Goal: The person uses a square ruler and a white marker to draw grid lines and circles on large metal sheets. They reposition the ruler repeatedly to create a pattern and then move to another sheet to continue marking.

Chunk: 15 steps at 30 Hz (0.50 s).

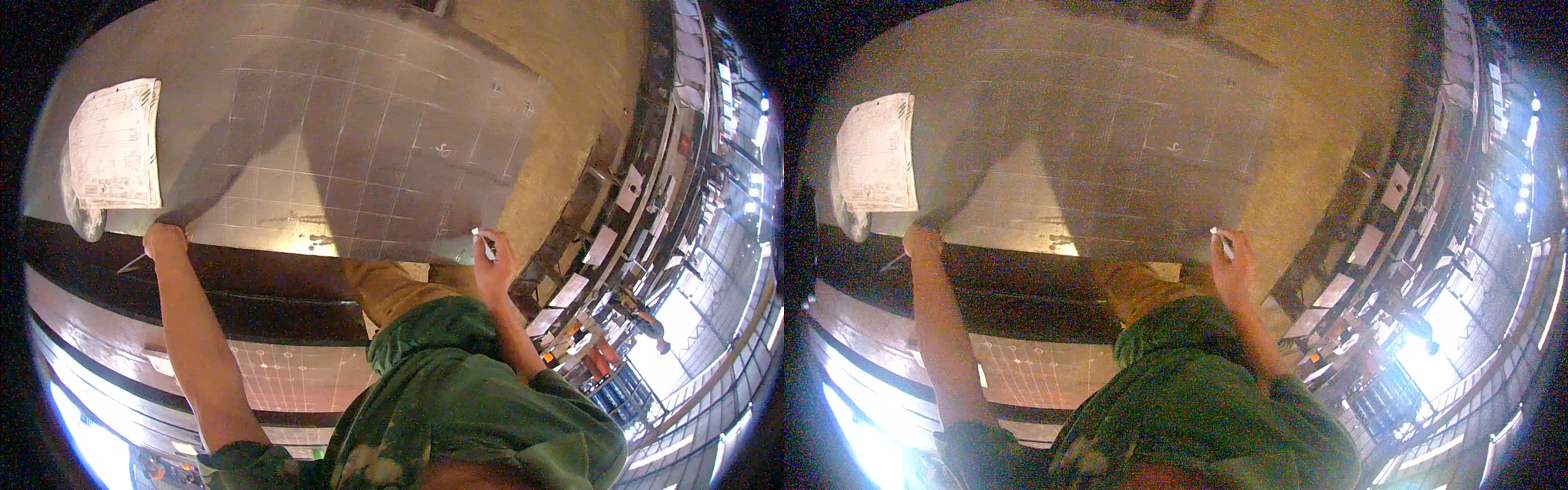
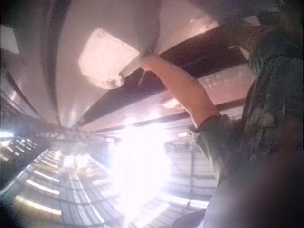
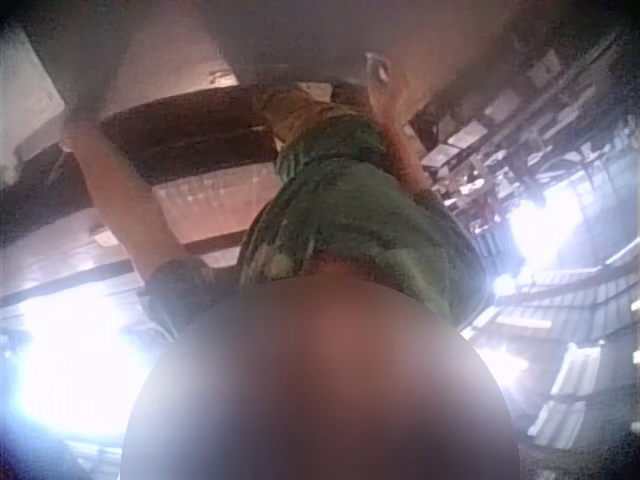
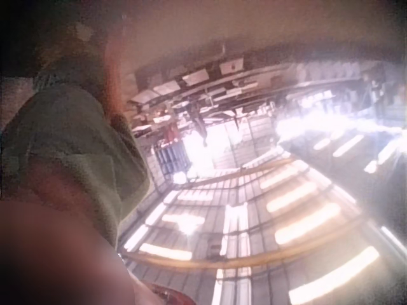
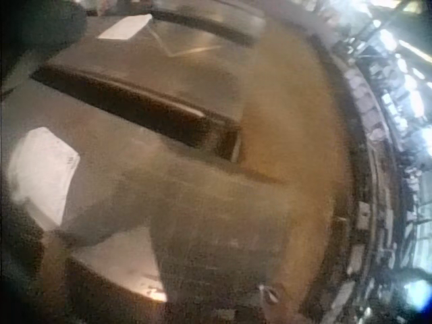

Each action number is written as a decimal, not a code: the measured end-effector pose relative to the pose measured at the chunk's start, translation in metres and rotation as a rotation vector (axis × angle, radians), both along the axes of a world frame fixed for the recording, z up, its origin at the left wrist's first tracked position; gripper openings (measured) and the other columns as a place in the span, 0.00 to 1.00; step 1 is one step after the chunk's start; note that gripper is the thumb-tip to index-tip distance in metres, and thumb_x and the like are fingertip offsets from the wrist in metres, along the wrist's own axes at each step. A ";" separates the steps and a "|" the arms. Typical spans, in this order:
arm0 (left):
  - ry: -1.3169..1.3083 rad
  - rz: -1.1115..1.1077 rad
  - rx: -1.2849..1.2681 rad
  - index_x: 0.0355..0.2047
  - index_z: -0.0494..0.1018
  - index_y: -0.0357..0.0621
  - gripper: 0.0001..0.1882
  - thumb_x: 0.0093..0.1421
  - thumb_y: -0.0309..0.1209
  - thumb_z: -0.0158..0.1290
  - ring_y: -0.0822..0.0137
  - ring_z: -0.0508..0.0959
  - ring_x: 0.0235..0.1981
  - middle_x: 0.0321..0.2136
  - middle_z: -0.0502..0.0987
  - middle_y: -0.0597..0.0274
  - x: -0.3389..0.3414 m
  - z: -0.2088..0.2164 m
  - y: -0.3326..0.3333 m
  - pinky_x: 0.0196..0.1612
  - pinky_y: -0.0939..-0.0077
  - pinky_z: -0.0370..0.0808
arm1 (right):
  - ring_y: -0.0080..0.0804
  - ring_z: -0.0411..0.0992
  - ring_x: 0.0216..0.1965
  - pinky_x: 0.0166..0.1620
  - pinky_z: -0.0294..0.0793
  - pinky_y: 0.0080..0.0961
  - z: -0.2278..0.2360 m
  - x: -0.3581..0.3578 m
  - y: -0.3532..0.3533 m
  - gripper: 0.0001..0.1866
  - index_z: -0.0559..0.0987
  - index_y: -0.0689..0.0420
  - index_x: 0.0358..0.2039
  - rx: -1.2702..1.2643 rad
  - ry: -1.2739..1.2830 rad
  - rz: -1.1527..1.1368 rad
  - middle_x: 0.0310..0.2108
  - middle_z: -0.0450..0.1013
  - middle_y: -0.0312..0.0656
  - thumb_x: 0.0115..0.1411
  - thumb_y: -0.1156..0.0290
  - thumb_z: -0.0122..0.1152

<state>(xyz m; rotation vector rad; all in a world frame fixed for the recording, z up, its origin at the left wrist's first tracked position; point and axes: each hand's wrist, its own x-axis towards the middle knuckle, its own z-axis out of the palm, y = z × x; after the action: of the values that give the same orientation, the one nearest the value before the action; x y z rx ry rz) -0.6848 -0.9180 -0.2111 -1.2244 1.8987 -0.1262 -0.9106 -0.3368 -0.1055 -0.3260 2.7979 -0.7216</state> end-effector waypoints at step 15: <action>-0.115 0.040 0.014 0.44 0.79 0.47 0.17 0.61 0.40 0.48 0.56 0.79 0.48 0.45 0.79 0.55 0.003 -0.008 0.000 0.49 0.64 0.76 | 0.30 0.70 0.23 0.27 0.69 0.24 0.027 0.029 -0.052 0.07 0.78 0.57 0.36 -0.120 -0.287 0.094 0.29 0.73 0.43 0.56 0.78 0.63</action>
<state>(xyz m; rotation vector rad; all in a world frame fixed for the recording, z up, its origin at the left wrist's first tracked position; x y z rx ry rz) -0.6817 -0.9181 -0.2192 -1.2188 1.7719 -0.1583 -0.8816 -0.3890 -0.0784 -0.3425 2.4597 -0.8428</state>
